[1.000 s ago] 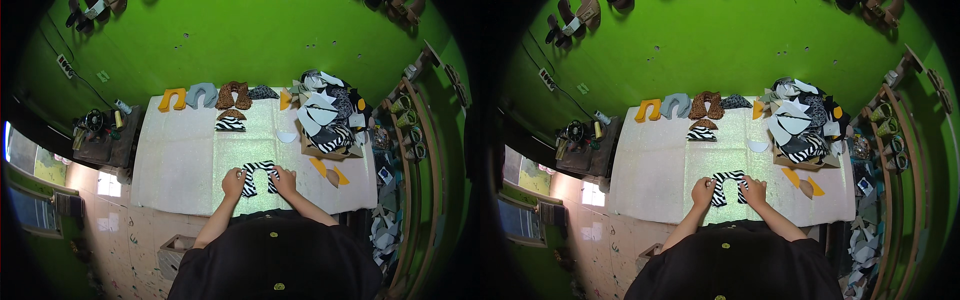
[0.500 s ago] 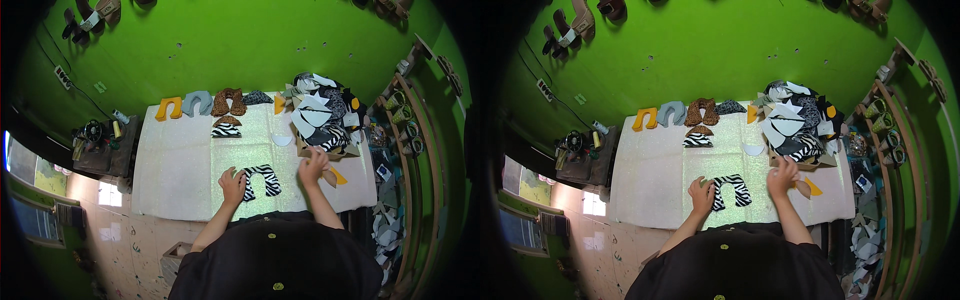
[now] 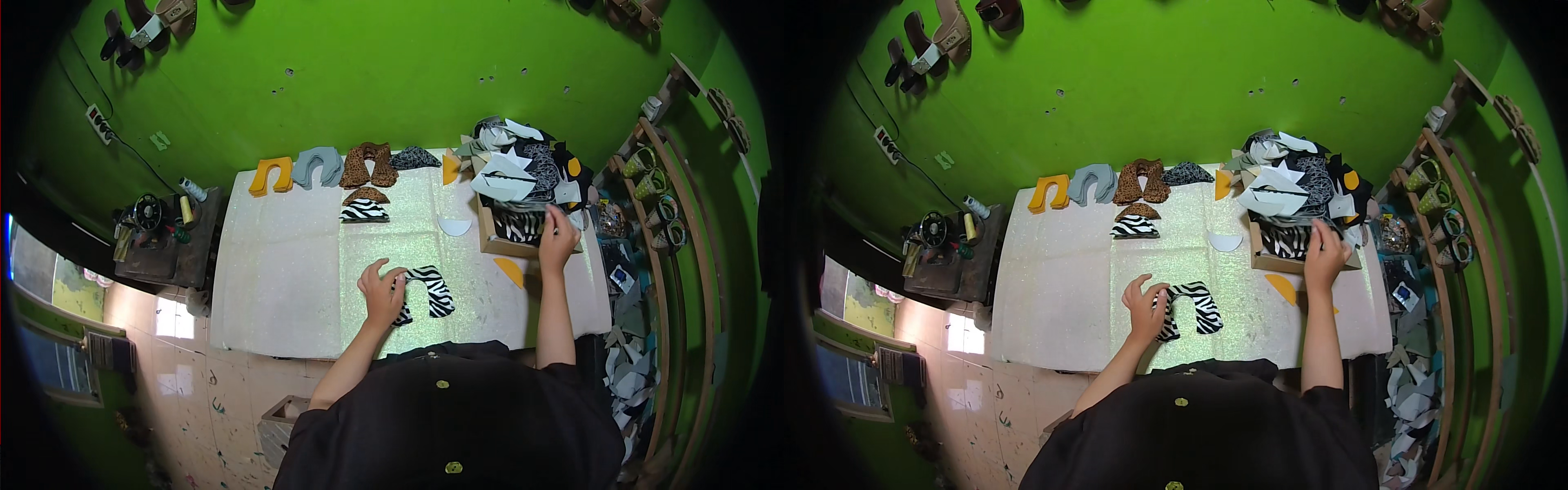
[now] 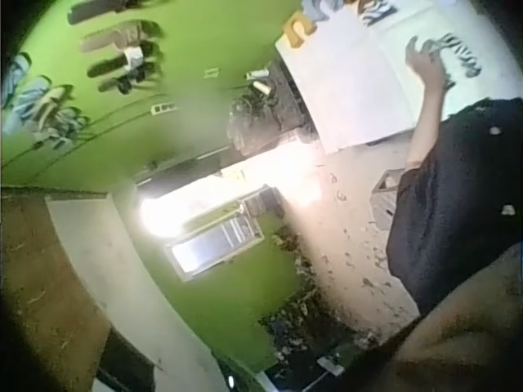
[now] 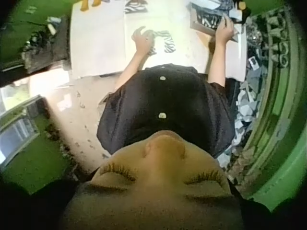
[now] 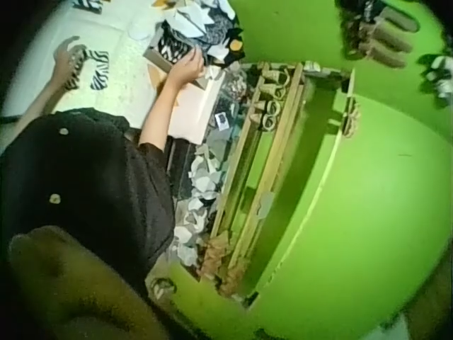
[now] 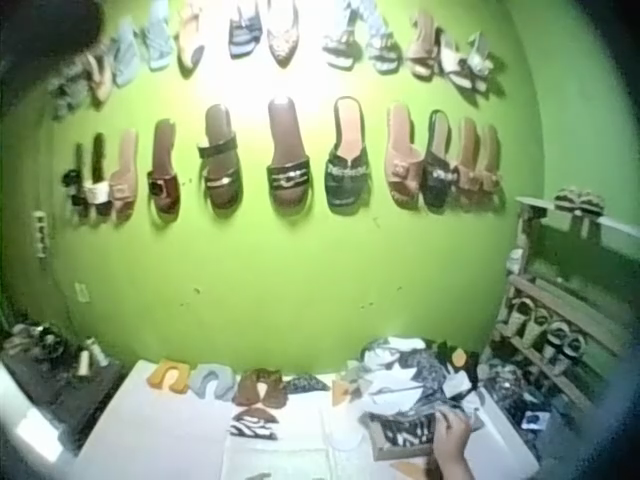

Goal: Sorting and organizing various patterned fabric components for shoe manufacturing into a box.

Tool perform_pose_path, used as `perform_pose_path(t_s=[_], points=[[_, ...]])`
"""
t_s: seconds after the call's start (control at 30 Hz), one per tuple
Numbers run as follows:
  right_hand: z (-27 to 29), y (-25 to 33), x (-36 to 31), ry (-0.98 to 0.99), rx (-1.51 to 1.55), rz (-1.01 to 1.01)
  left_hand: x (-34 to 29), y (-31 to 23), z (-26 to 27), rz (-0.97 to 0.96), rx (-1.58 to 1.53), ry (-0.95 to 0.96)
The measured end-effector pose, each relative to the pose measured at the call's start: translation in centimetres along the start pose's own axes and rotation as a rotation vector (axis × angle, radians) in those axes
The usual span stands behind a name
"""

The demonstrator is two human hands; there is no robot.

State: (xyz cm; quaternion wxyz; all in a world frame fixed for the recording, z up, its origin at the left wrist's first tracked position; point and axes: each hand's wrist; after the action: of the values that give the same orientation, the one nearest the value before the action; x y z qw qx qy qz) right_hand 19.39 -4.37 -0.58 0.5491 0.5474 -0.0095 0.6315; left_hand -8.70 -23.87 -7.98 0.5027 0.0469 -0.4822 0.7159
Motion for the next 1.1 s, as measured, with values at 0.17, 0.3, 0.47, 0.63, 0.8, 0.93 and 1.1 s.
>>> perform_pose_path(t_s=[0.17, 0.3, 0.47, 0.63, 0.8, 0.93, 1.1], points=[[0.4, 1.7, 3.6, -0.155, 0.167, -0.123, 0.7, -0.5, 0.4, 0.0, -0.027, -0.037], [0.4, 2.6, 5.4, -0.133, 0.53, -0.185, 0.8, -0.5, 0.6, 0.019, -0.044, -0.056], [2.6, 4.4, 6.1, -0.033, 0.562, -0.202, 1.0, -0.9, 0.8, 0.012, -0.067, -0.066], [3.5, 7.4, 5.2, 0.088, 0.867, -0.373, 2.2, -2.4, 1.4, -0.031, -0.093, -0.095], [3.6, 12.9, 1.3, 0.748, 0.642, -0.376, 4.6, -6.4, 3.5, -0.266, -0.141, -0.126], [1.9, 14.6, -2.9, 1.091, 0.793, -0.226, 7.4, -8.7, 5.2, -0.334, -0.31, 0.198], [1.1, 15.2, -3.9, 1.08, 0.869, -0.338, 6.0, -5.9, 5.6, 0.187, -0.421, 0.478]])
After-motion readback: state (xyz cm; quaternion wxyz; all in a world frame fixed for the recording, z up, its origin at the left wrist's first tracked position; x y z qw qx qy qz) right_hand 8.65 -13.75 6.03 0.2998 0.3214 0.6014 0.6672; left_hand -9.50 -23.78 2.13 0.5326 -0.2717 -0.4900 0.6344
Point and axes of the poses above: each hand's wrist, its own x-axis towards the middle knuckle, its own z-axis out of the back of the hand, y = z × x, and after that the axes turned 12 degrees about -y, right-handed
